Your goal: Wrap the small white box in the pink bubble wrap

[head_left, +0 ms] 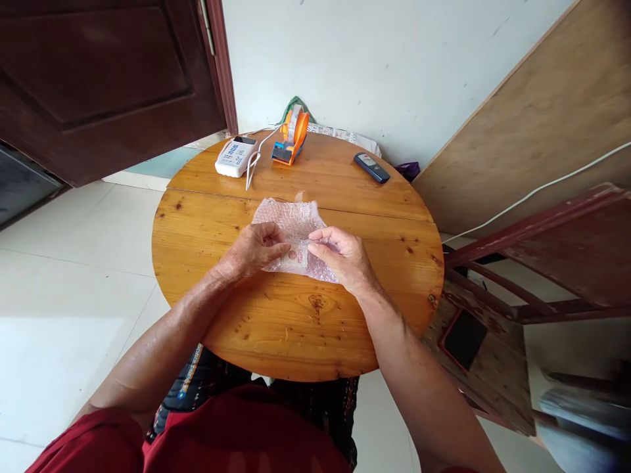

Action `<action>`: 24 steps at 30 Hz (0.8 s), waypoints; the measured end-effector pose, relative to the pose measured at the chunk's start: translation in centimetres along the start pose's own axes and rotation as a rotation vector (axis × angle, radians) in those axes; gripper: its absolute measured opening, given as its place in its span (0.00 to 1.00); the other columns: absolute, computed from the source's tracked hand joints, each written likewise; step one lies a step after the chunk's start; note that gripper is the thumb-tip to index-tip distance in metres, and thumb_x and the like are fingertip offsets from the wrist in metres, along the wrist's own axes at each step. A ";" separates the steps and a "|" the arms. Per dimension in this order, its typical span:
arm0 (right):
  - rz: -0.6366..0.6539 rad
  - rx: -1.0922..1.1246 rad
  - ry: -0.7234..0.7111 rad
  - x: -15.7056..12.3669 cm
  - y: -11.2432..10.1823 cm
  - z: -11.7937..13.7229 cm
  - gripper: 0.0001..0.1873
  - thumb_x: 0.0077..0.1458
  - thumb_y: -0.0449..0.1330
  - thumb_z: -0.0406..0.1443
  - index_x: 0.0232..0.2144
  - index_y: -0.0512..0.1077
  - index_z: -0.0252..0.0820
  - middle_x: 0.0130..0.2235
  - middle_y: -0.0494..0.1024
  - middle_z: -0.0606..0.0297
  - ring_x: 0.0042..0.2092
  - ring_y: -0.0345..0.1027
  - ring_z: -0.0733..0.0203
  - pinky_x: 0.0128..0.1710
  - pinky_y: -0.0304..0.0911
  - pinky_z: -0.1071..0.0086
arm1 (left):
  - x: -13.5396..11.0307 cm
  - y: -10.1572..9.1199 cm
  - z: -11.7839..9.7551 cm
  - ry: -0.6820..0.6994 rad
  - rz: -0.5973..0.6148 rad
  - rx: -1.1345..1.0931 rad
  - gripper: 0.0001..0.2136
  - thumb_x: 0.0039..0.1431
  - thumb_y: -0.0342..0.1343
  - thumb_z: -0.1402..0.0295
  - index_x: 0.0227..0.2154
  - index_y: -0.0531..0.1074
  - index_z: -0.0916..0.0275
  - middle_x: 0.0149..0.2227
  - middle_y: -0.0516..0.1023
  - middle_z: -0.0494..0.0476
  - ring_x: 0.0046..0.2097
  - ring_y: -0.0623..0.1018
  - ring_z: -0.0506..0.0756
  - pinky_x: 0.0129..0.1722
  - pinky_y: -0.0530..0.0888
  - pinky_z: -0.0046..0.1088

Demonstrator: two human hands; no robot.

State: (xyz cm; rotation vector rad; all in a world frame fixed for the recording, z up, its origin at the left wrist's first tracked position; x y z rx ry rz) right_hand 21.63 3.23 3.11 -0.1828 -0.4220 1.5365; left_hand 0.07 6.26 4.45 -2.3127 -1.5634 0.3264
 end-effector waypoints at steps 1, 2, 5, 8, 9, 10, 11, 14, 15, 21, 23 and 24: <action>0.000 -0.009 0.009 0.0 0.0 -0.1 0.12 0.52 0.68 0.44 0.36 0.80 0.44 0.33 0.82 0.66 0.31 0.70 0.62 0.34 0.67 0.65 | 0.0 0.0 0.0 -0.004 0.005 -0.013 0.08 0.52 0.62 0.64 0.25 0.74 0.64 0.23 0.74 0.51 0.26 0.62 0.47 0.24 0.59 0.23; 0.004 -0.016 0.020 0.1 -0.1 -0.1 0.13 0.52 0.68 0.45 0.35 0.80 0.44 0.32 0.82 0.66 0.30 0.69 0.63 0.33 0.66 0.66 | 0.1 0.0 0.0 -0.005 0.013 -0.026 0.08 0.52 0.62 0.65 0.25 0.74 0.64 0.23 0.74 0.50 0.25 0.63 0.47 0.24 0.59 0.23; 0.035 -0.038 0.049 0.2 -0.2 -0.4 0.13 0.51 0.69 0.45 0.34 0.79 0.43 0.30 0.81 0.67 0.29 0.69 0.63 0.32 0.66 0.66 | 0.2 0.1 0.1 0.006 0.036 -0.051 0.07 0.52 0.63 0.66 0.25 0.73 0.64 0.24 0.75 0.51 0.25 0.64 0.47 0.23 0.60 0.23; 0.040 -0.065 0.062 0.4 -0.4 -0.8 0.13 0.51 0.68 0.45 0.34 0.78 0.43 0.29 0.80 0.67 0.30 0.71 0.62 0.33 0.67 0.65 | 0.3 0.2 0.2 0.005 0.037 -0.060 0.07 0.52 0.63 0.67 0.25 0.73 0.64 0.23 0.74 0.50 0.24 0.64 0.46 0.23 0.60 0.22; 0.021 -0.080 0.052 0.4 -0.4 -0.9 0.13 0.51 0.68 0.45 0.35 0.78 0.43 0.30 0.80 0.66 0.31 0.71 0.61 0.34 0.68 0.64 | 0.3 0.2 0.2 -0.003 0.039 -0.063 0.07 0.52 0.63 0.67 0.25 0.72 0.64 0.23 0.74 0.50 0.24 0.64 0.46 0.23 0.60 0.22; -0.013 -0.106 0.026 0.3 -0.4 -0.9 0.12 0.52 0.68 0.44 0.36 0.77 0.44 0.30 0.80 0.66 0.32 0.72 0.59 0.35 0.69 0.63 | 0.3 0.2 0.2 -0.012 0.040 -0.065 0.07 0.52 0.63 0.67 0.24 0.72 0.63 0.23 0.73 0.49 0.24 0.64 0.46 0.23 0.60 0.22; -0.061 -0.150 -0.021 0.2 -0.4 -0.8 0.12 0.53 0.67 0.43 0.38 0.77 0.44 0.32 0.80 0.65 0.33 0.73 0.58 0.37 0.70 0.61 | 0.4 0.2 0.1 -0.022 0.041 -0.067 0.07 0.52 0.63 0.68 0.24 0.72 0.63 0.23 0.73 0.49 0.24 0.64 0.46 0.23 0.60 0.22; -0.176 -0.375 -0.276 -0.4 -0.2 0.4 0.11 0.58 0.63 0.38 0.44 0.78 0.47 0.41 0.81 0.59 0.43 0.74 0.51 0.46 0.69 0.54 | 0.3 0.3 -0.1 -0.037 0.038 -0.068 0.07 0.52 0.63 0.69 0.24 0.71 0.63 0.22 0.71 0.47 0.24 0.63 0.46 0.23 0.59 0.22; -0.176 -0.463 -0.366 -0.7 -0.1 1.0 0.11 0.60 0.61 0.37 0.45 0.78 0.47 0.44 0.82 0.58 0.46 0.73 0.49 0.49 0.67 0.52 | 0.3 0.3 -0.2 -0.035 0.029 -0.062 0.07 0.52 0.62 0.69 0.24 0.70 0.63 0.21 0.69 0.46 0.24 0.62 0.45 0.23 0.58 0.22; 0.065 -0.727 -0.612 -2.0 0.5 3.3 0.12 0.67 0.56 0.34 0.40 0.80 0.50 0.42 0.83 0.61 0.46 0.71 0.48 0.49 0.58 0.51 | 0.2 0.2 -0.4 -0.004 -0.005 -0.002 0.09 0.50 0.64 0.66 0.22 0.70 0.63 0.20 0.65 0.45 0.25 0.60 0.46 0.24 0.58 0.23; 0.126 -0.762 -0.616 -2.1 0.6 3.4 0.13 0.68 0.55 0.35 0.40 0.80 0.50 0.40 0.84 0.62 0.44 0.71 0.50 0.47 0.58 0.53 | 0.3 0.3 -0.2 -0.006 -0.004 -0.009 0.10 0.50 0.65 0.66 0.22 0.70 0.63 0.21 0.65 0.45 0.25 0.61 0.46 0.25 0.58 0.23; 0.145 -0.776 -0.618 -2.0 0.6 3.3 0.13 0.69 0.54 0.35 0.40 0.80 0.48 0.39 0.84 0.61 0.43 0.71 0.51 0.47 0.58 0.54 | 0.4 0.3 -0.2 -0.010 0.001 -0.014 0.09 0.50 0.64 0.66 0.22 0.70 0.62 0.21 0.65 0.45 0.25 0.61 0.46 0.25 0.58 0.23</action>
Point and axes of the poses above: each hand's wrist, its own x-axis towards the middle knuckle, its own y-axis out of the palm, z = x × y, the point moved 1 cm from there along x, towards the middle knuckle
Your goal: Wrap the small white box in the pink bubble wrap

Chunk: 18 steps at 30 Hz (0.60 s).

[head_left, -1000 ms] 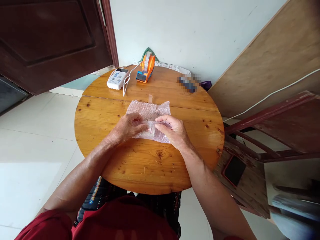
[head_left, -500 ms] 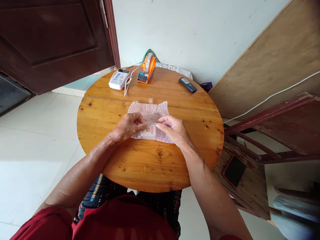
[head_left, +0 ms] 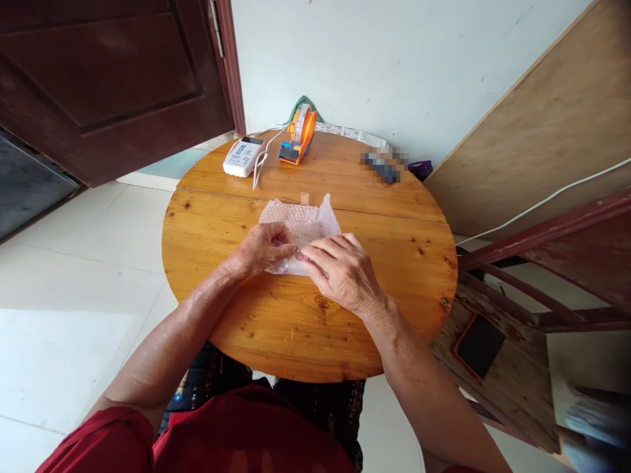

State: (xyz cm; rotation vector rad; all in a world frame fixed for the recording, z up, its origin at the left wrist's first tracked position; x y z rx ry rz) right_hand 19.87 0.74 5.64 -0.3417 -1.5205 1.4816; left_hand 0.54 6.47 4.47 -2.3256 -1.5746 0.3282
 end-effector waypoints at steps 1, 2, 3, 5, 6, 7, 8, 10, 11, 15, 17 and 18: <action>0.008 -0.006 -0.008 0.0 0.1 0.0 0.13 0.69 0.55 0.36 0.40 0.80 0.47 0.40 0.84 0.61 0.42 0.71 0.51 0.46 0.58 0.55 | 0.1 0.0 0.1 -0.006 0.007 -0.004 0.09 0.50 0.64 0.67 0.23 0.69 0.62 0.21 0.65 0.44 0.26 0.62 0.47 0.25 0.59 0.24; 0.012 -0.012 -0.014 0.0 0.1 0.0 0.12 0.69 0.56 0.36 0.40 0.80 0.45 0.40 0.84 0.60 0.42 0.71 0.51 0.46 0.58 0.55 | 0.1 0.0 0.1 -0.013 0.012 -0.004 0.09 0.51 0.64 0.67 0.23 0.69 0.62 0.21 0.65 0.44 0.26 0.62 0.47 0.25 0.59 0.24; 0.016 -0.018 -0.017 0.0 0.2 0.0 0.11 0.68 0.57 0.37 0.41 0.79 0.44 0.41 0.83 0.59 0.43 0.71 0.51 0.46 0.58 0.55 | 0.1 -0.1 0.2 -0.020 0.015 0.002 0.09 0.51 0.64 0.67 0.23 0.69 0.62 0.21 0.65 0.44 0.26 0.62 0.47 0.26 0.60 0.24; 0.038 -0.034 -0.019 0.0 0.2 0.0 0.09 0.67 0.58 0.38 0.42 0.79 0.44 0.42 0.82 0.58 0.44 0.70 0.50 0.46 0.58 0.56 | 0.0 -0.5 0.1 -0.027 0.010 0.035 0.10 0.52 0.65 0.65 0.24 0.69 0.62 0.22 0.66 0.45 0.27 0.64 0.48 0.27 0.62 0.24; 0.056 -0.046 -0.016 0.0 0.2 0.1 0.09 0.68 0.58 0.38 0.42 0.79 0.44 0.42 0.82 0.58 0.44 0.70 0.50 0.46 0.58 0.56 | -0.1 -0.9 0.0 -0.024 0.005 0.060 0.10 0.52 0.65 0.64 0.25 0.71 0.62 0.24 0.68 0.46 0.28 0.66 0.48 0.29 0.63 0.25; 0.076 -0.059 -0.013 0.0 0.2 0.2 0.09 0.68 0.58 0.38 0.42 0.79 0.45 0.42 0.81 0.58 0.44 0.70 0.50 0.47 0.58 0.56 | -0.2 -1.4 0.0 -0.021 -0.003 0.087 0.10 0.52 0.66 0.63 0.28 0.72 0.62 0.25 0.70 0.47 0.29 0.68 0.49 0.30 0.65 0.25; 0.097 -0.071 -0.012 0.1 0.2 0.3 0.10 0.69 0.57 0.37 0.43 0.78 0.45 0.42 0.80 0.58 0.45 0.70 0.50 0.47 0.57 0.55 | -0.4 -1.9 -0.1 -0.021 -0.013 0.116 0.11 0.52 0.67 0.62 0.31 0.74 0.62 0.27 0.72 0.48 0.30 0.69 0.50 0.30 0.66 0.25; 0.132 -0.092 -0.013 0.3 0.0 0.7 0.11 0.69 0.56 0.37 0.47 0.78 0.45 0.43 0.79 0.57 0.45 0.70 0.49 0.48 0.57 0.55 | -0.8 -3.0 0.0 -0.041 -0.030 0.174 0.12 0.52 0.66 0.63 0.37 0.76 0.62 0.28 0.73 0.48 0.30 0.71 0.50 0.30 0.67 0.26; 0.151 -0.105 -0.011 0.5 -0.1 0.9 0.12 0.69 0.56 0.36 0.50 0.77 0.45 0.43 0.78 0.56 0.45 0.69 0.49 0.48 0.57 0.55 | -1.1 -3.4 0.1 -0.060 -0.045 0.202 0.12 0.53 0.65 0.65 0.39 0.75 0.61 0.28 0.73 0.48 0.29 0.70 0.50 0.29 0.66 0.26; 0.265 -0.210 0.006 1.5 -0.9 1.9 0.14 0.67 0.55 0.32 0.51 0.77 0.43 0.43 0.77 0.54 0.45 0.69 0.49 0.48 0.54 0.56 | -2.2 -4.2 0.6 -0.122 -0.141 0.309 0.11 0.53 0.63 0.69 0.41 0.75 0.62 0.24 0.70 0.46 0.27 0.70 0.50 0.28 0.64 0.26; 0.335 -0.263 0.006 2.1 -1.5 2.6 0.16 0.67 0.54 0.30 0.51 0.77 0.43 0.42 0.77 0.53 0.45 0.68 0.49 0.47 0.53 0.56 | -2.9 -4.2 0.7 -0.164 -0.191 0.363 0.15 0.54 0.64 0.64 0.43 0.76 0.63 0.24 0.71 0.46 0.28 0.71 0.51 0.29 0.64 0.27; 0.367 -0.282 0.004 2.4 -1.8 2.8 0.17 0.67 0.53 0.29 0.51 0.77 0.43 0.42 0.77 0.53 0.45 0.68 0.49 0.47 0.52 0.57 | -3.2 -4.1 0.7 -0.199 -0.207 0.384 0.17 0.54 0.65 0.61 0.45 0.76 0.64 0.25 0.72 0.47 0.28 0.72 0.52 0.29 0.64 0.27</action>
Point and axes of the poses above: each hand's wrist, its own x-axis towards the middle knuckle, its own y-axis out of the palm, z = x × y, the point moved 1 cm from there along x, towards the middle knuckle
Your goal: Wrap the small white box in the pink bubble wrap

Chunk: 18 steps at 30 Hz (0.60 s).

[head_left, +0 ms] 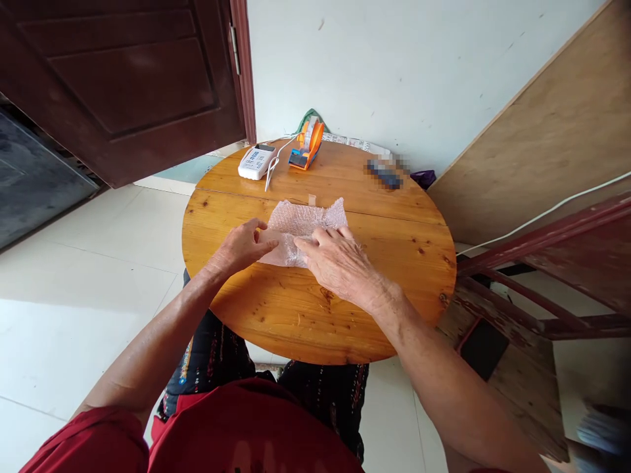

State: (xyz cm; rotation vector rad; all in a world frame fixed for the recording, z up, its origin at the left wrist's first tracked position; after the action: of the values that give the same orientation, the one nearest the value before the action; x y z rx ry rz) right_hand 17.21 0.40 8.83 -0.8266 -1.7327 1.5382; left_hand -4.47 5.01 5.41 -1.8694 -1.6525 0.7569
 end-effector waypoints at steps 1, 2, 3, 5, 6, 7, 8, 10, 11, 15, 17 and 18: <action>0.029 -0.014 -0.004 0.2 -0.5 0.1 0.18 0.67 0.52 0.29 0.52 0.77 0.44 0.43 0.77 0.53 0.45 0.68 0.49 0.47 0.52 0.57 | -0.3 -0.1 0.0 -0.044 -0.003 0.018 0.20 0.54 0.65 0.59 0.47 0.76 0.65 0.26 0.73 0.48 0.29 0.73 0.53 0.30 0.65 0.27; 0.058 -0.026 -0.008 0.4 -0.9 0.2 0.19 0.67 0.51 0.29 0.52 0.77 0.44 0.44 0.77 0.53 0.45 0.68 0.49 0.47 0.51 0.57 | -0.5 -0.1 0.1 -0.091 0.006 0.029 0.23 0.55 0.65 0.57 0.50 0.76 0.66 0.28 0.75 0.50 0.30 0.74 0.53 0.30 0.66 0.28; 0.085 -0.037 -0.011 0.5 -1.2 0.3 0.19 0.68 0.51 0.29 0.53 0.77 0.44 0.44 0.77 0.52 0.45 0.68 0.49 0.47 0.51 0.58 | -0.7 -0.2 0.1 -0.130 0.027 0.036 0.25 0.56 0.65 0.56 0.52 0.76 0.66 0.29 0.76 0.51 0.30 0.75 0.53 0.30 0.66 0.27; 0.135 -0.059 -0.026 0.9 -1.6 0.2 0.19 0.68 0.50 0.30 0.53 0.78 0.43 0.45 0.77 0.51 0.47 0.69 0.48 0.47 0.51 0.58 | -0.9 -0.2 0.0 -0.178 0.068 0.043 0.25 0.57 0.64 0.56 0.54 0.75 0.67 0.29 0.77 0.51 0.29 0.75 0.53 0.30 0.67 0.27; 0.155 -0.068 -0.036 1.0 -1.7 0.2 0.19 0.69 0.50 0.31 0.53 0.78 0.43 0.46 0.78 0.51 0.48 0.69 0.48 0.48 0.51 0.58 | -0.9 -0.2 0.0 -0.188 0.087 0.039 0.24 0.57 0.64 0.57 0.53 0.76 0.67 0.29 0.76 0.51 0.29 0.76 0.53 0.29 0.67 0.27; 0.170 -0.073 -0.047 1.2 -1.7 0.1 0.19 0.69 0.50 0.31 0.53 0.78 0.43 0.46 0.78 0.51 0.49 0.69 0.48 0.48 0.51 0.58 | -0.8 -0.1 -0.1 -0.196 0.102 0.027 0.23 0.57 0.65 0.58 0.51 0.77 0.67 0.28 0.76 0.50 0.28 0.76 0.53 0.29 0.67 0.27; 0.181 -0.074 -0.057 1.3 -1.6 0.0 0.19 0.69 0.50 0.32 0.53 0.78 0.43 0.47 0.78 0.51 0.49 0.70 0.47 0.49 0.51 0.58 | -0.6 0.0 -0.1 -0.207 0.111 0.008 0.21 0.57 0.65 0.59 0.49 0.77 0.67 0.27 0.76 0.50 0.27 0.76 0.52 0.28 0.67 0.26; 0.196 -0.061 -0.070 1.6 -1.5 -0.2 0.18 0.69 0.51 0.33 0.52 0.79 0.43 0.48 0.79 0.50 0.50 0.71 0.47 0.50 0.52 0.57 | -0.4 0.3 -0.2 -0.248 0.121 -0.057 0.17 0.57 0.65 0.63 0.46 0.77 0.67 0.24 0.74 0.48 0.25 0.75 0.52 0.26 0.67 0.26; 0.202 -0.050 -0.074 1.8 -1.5 -0.2 0.18 0.68 0.51 0.33 0.51 0.79 0.43 0.49 0.79 0.50 0.51 0.71 0.46 0.51 0.52 0.56 | -0.3 0.4 -0.3 -0.273 0.130 -0.101 0.14 0.57 0.65 0.65 0.44 0.77 0.67 0.22 0.73 0.47 0.23 0.74 0.51 0.25 0.66 0.25; 0.261 -0.015 -0.078 2.7 -1.8 -0.3 0.18 0.66 0.52 0.34 0.49 0.81 0.42 0.50 0.80 0.50 0.51 0.73 0.45 0.55 0.51 0.53 | -0.2 1.0 -1.1 -0.330 0.147 -0.296 0.02 0.56 0.62 0.74 0.33 0.74 0.65 0.18 0.71 0.45 0.19 0.68 0.48 0.20 0.61 0.24; 0.304 0.012 -0.080 3.2 -2.1 -0.4 0.17 0.65 0.53 0.33 0.46 0.81 0.42 0.49 0.82 0.50 0.49 0.74 0.46 0.57 0.49 0.50 | -0.4 1.3 -1.8 -0.331 0.120 -0.414 0.04 0.54 0.59 0.78 0.29 0.72 0.64 0.18 0.71 0.46 0.19 0.69 0.47 0.19 0.61 0.23; 0.317 0.034 -0.082 3.4 -2.1 -0.5 0.16 0.64 0.54 0.33 0.45 0.82 0.41 0.48 0.82 0.50 0.49 0.74 0.45 0.57 0.49 0.50 | -0.5 1.4 -2.2 -0.329 0.100 -0.474 0.04 0.53 0.59 0.78 0.28 0.71 0.64 0.19 0.72 0.46 0.20 0.69 0.47 0.19 0.62 0.22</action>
State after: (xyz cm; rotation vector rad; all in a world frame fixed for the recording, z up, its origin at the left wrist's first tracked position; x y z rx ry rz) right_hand 15.59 3.27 11.23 -1.0746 -1.6871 1.8254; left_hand -1.98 4.34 6.01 -2.2573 -2.1005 0.7987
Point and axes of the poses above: each hand's wrist, its own x-axis towards the middle knuckle, its own y-axis out of the palm, z = x × y, the point moved 1 cm from there along x, towards the middle knuckle
